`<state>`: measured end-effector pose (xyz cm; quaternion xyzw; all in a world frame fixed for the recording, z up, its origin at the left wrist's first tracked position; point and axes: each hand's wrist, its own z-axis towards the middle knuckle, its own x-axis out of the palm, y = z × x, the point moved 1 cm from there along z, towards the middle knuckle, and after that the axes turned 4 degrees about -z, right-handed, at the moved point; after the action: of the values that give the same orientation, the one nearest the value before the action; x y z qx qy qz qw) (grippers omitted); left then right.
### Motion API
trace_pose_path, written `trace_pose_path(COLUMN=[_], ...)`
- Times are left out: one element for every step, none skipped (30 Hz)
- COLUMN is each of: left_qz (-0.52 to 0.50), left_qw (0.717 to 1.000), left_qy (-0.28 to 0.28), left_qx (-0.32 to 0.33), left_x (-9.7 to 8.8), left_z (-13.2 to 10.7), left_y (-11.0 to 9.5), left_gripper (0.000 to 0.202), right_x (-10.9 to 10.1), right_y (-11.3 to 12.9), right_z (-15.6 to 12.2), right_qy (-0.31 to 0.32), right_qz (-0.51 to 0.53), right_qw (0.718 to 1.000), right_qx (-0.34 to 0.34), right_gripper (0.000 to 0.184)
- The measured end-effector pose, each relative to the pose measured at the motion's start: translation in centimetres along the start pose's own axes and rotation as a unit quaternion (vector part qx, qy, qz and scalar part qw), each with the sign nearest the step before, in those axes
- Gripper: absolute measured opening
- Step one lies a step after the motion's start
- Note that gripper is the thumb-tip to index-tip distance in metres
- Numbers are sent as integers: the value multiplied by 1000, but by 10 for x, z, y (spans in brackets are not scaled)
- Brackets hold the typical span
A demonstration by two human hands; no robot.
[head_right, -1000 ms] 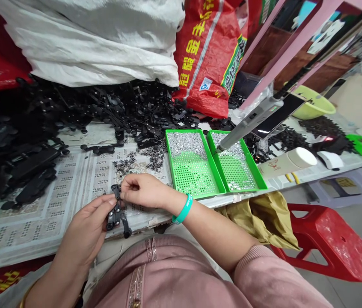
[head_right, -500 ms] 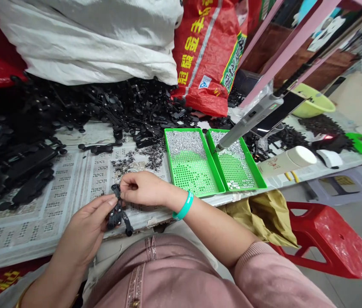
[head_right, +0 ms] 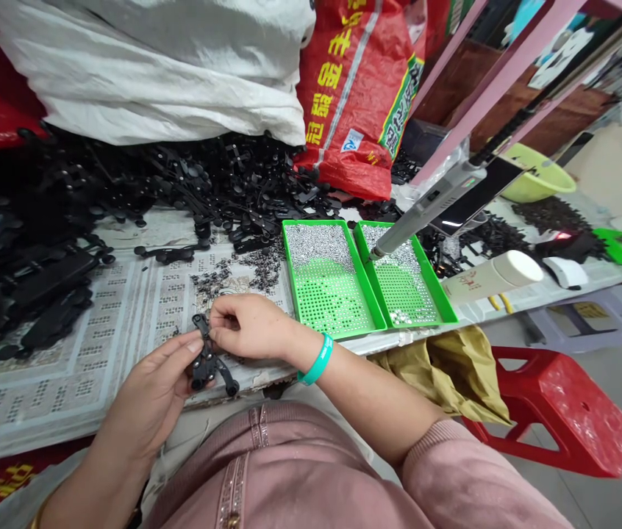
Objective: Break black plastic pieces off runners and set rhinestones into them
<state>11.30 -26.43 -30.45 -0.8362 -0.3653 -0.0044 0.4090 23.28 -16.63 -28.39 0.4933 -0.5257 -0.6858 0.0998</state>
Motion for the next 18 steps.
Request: trace_pose_path(left_qz=[-5, -14, -29, -47, -67, -86, -104, -121, -135, -145, -151, -152, -145, -134, -123, -114, -107, -104], left_qw=[1000, 1000, 999, 997, 994, 991, 989, 988, 988, 987, 986, 987, 988, 990, 992, 993, 993, 994], left_qy=[-1, -5, -15, -31, -47, -56, -52, -35, -6, 25, 46, 48, 36, 16, -5, -20, -25, -23], left_qx=[0, 7, 24, 46, 66, 82, 90, 88, 78, 61, 46, 36, 31, 31, 33, 35, 35, 31], left_x=[0, 1, 1, 1, 1, 2, 2, 3, 3, 3, 2, 0, -3, -6, -9, -12, -14, -15], left_z=[0, 0, 1, 2, 3, 3, 3, 3, 2, 1, 0, -1, -1, -1, -1, 0, 1, 1], left_y=[0, -1, -2, -3, -4, -4, -5, -5, -5, -4, -3, -1, 0, 1, 1, 1, 1, 0], left_gripper=[38, 37, 36, 33, 31, 29, 28, 29, 29, 29, 27, 25, 23, 21, 20, 20, 20, 21], right_x=[1, 3, 5, 9, 13, 19, 24, 29, 33, 36, 36, 34, 30, 24, 16, 6, -3, -11], right_y=[0, -1, -1, -1, -1, 0, 1, 2, 2, 3, 3, 3, 3, 2, 0, -2, -4, -6], right_z=[-1, -2, -4, -6, -8, -10, -12, -13, -14, -14, -14, -12, -10, -6, -1, 5, 12, 20], right_qy=[-4, -11, -19, -23, -26, -21, -17, -18, -26, -37, -41, -30, -13, 1, 7, -11, -52, -84], right_qz=[6, 19, 39, 65, 93, 120, 147, 175, 206, 235, 255, 260, 241, 193, 122, 29, -65, -144], right_qw=[1000, 999, 998, 995, 990, 985, 980, 974, 966, 957, 951, 949, 956, 969, 982, 991, 990, 980], right_qx=[10, 27, 51, 76, 101, 118, 131, 142, 153, 165, 172, 172, 167, 157, 143, 130, 118, 105], right_gripper=[9, 9, 11, 14, 18, 20, 21, 20, 19, 18, 17, 18, 21, 24, 26, 27, 24, 20])
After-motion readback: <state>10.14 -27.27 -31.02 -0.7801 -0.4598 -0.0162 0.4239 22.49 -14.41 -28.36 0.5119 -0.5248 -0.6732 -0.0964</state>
